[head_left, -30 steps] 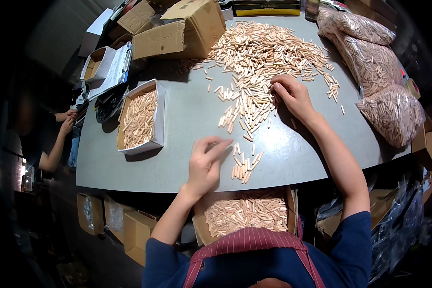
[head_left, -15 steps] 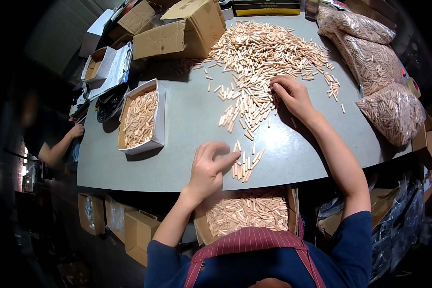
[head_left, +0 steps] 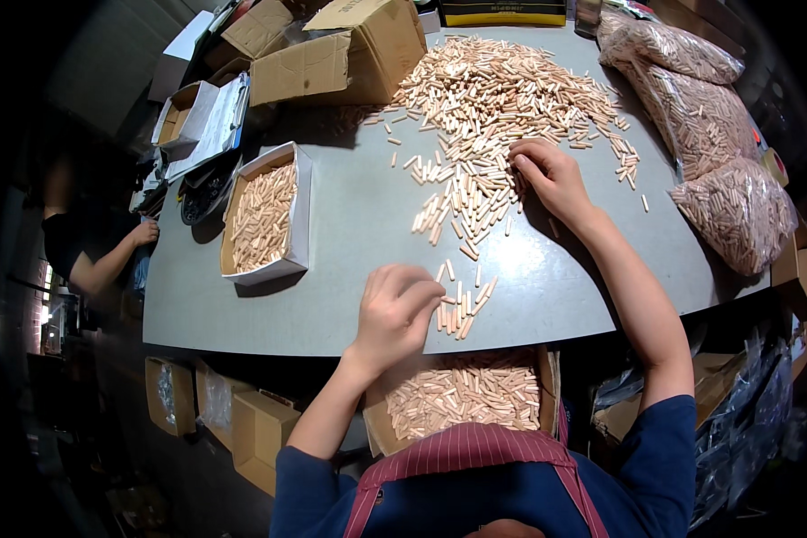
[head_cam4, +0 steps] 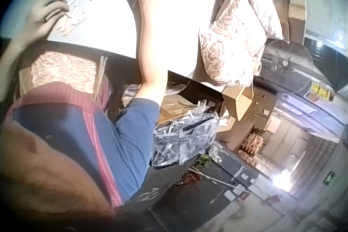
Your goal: The person sorts small, light-colored wooden sticks on a table, picking them up and placing them into a cardboard box. Another person is visible in the background handling plastic bags and other items.
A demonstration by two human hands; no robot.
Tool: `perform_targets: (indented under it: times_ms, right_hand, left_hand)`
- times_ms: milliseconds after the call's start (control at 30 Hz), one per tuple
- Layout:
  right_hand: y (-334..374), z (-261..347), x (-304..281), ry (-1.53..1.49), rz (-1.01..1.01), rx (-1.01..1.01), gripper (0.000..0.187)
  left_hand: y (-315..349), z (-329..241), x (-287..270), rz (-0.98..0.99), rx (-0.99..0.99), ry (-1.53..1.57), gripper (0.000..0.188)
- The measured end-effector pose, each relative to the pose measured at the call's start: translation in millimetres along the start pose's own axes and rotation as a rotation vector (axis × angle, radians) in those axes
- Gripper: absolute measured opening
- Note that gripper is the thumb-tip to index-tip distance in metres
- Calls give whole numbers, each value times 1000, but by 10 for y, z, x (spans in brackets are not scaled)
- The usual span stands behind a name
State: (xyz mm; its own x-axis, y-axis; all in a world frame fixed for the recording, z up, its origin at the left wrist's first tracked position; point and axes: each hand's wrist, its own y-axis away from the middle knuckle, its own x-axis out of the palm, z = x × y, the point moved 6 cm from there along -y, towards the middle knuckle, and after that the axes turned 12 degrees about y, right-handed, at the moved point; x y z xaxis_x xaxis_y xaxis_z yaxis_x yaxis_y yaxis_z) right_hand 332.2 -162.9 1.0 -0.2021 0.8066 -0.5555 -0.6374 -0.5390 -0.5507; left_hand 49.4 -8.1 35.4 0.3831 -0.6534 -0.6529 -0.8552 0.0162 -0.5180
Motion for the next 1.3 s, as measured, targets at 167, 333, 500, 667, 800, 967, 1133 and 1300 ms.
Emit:
perform_targets:
  times_ms: [167,333,500,667,800,967,1133,1300]
  right_hand:
    - [-2,-16,8,20,2,-22,18]
    - [4,-18,-1,19,-5,-21,19]
    - [12,4,25,-17,11,35,19]
    - [14,-17,34,-42,15,34,19]
    - [20,5,30,-26,27,25,18]
    - [5,11,36,-12,26,25,19]
    - [10,-14,45,-26,18,39,20]
    - [9,17,26,-1,22,30,20]
  left_hand:
    - [8,91,36,-31,-72,-6,9]
    - [-1,99,40,-31,-75,8,12]
    - [-60,110,96,66,-77,128,34]
    - [-40,161,195,287,-126,342,44]
    - [39,301,196,230,-444,981,46]
    - [-29,329,198,202,-489,1073,50]
    - [-120,243,354,353,-431,1007,50]
    - [-306,136,489,529,-167,576,52]
